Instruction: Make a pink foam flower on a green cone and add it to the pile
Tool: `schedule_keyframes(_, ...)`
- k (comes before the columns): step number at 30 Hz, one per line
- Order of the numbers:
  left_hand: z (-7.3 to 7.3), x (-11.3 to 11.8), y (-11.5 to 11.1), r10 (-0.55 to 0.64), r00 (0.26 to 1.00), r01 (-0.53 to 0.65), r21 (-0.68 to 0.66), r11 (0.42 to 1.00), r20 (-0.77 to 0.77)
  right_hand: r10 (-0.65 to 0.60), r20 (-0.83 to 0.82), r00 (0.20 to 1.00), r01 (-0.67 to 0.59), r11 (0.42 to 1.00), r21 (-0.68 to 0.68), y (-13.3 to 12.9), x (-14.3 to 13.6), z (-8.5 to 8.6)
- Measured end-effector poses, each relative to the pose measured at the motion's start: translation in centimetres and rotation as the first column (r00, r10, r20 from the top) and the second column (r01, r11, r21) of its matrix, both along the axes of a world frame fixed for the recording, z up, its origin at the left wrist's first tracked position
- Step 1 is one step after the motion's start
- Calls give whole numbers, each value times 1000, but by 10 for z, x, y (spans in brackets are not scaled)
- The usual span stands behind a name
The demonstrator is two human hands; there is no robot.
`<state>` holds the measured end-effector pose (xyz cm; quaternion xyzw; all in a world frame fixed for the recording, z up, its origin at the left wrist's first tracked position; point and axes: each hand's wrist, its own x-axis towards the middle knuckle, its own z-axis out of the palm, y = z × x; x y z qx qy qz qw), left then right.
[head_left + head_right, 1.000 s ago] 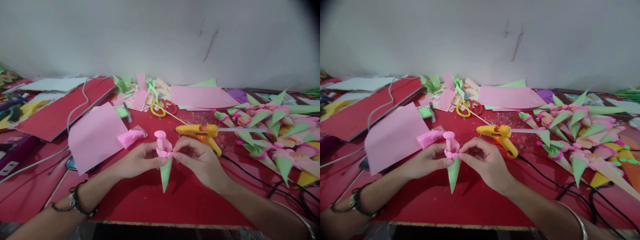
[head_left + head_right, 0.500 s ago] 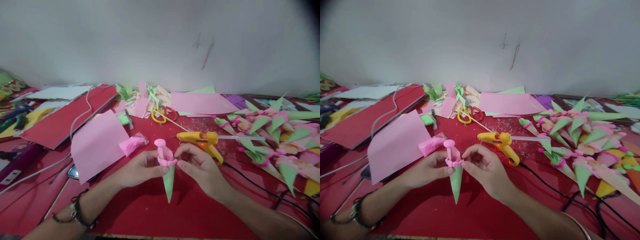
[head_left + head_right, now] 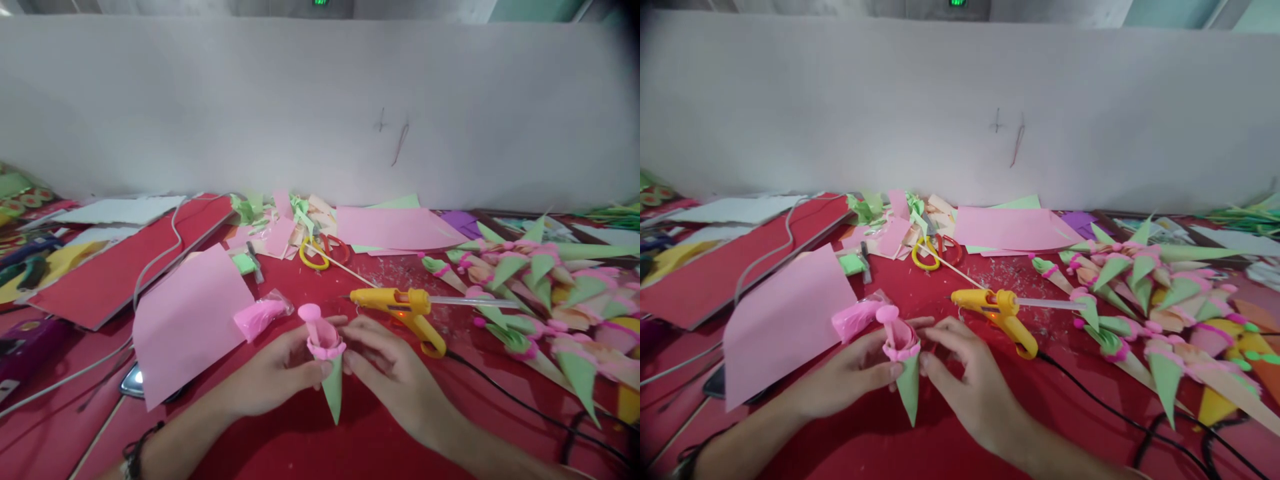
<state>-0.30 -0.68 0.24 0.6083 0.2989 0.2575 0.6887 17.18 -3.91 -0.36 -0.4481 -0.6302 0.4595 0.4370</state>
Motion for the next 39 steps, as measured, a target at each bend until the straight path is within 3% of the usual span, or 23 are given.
schedule_keyframes(7,6,1,-2,-156,986,160,-47,986,66,96,-261,960,-140,977,-158,1,-4,3)
schedule_keyframes(13,1,1,-4,-184,981,189,-87,978,70,103,-240,965,-142,978,-153,3,-2,1)
schedule_keyframes(18,-2,1,-4,-193,964,219,-134,966,183,48,-211,976,-90,976,-197,4,-4,3)
schedule_keyframes(22,-1,1,-1,-117,972,151,-160,976,204,13,-267,963,-92,954,-286,4,-4,1)
schedule_keyframes(27,-1,-2,2,24,985,5,-169,986,169,-16,-283,959,-68,956,-284,6,-3,1)
schedule_keyframes(33,-4,-3,4,97,968,-37,-246,969,234,1,-250,968,-76,954,-289,5,-1,4)
schedule_keyframes(39,-6,-1,5,161,950,-96,-242,966,266,-93,-318,944,-17,945,-327,6,-1,5)
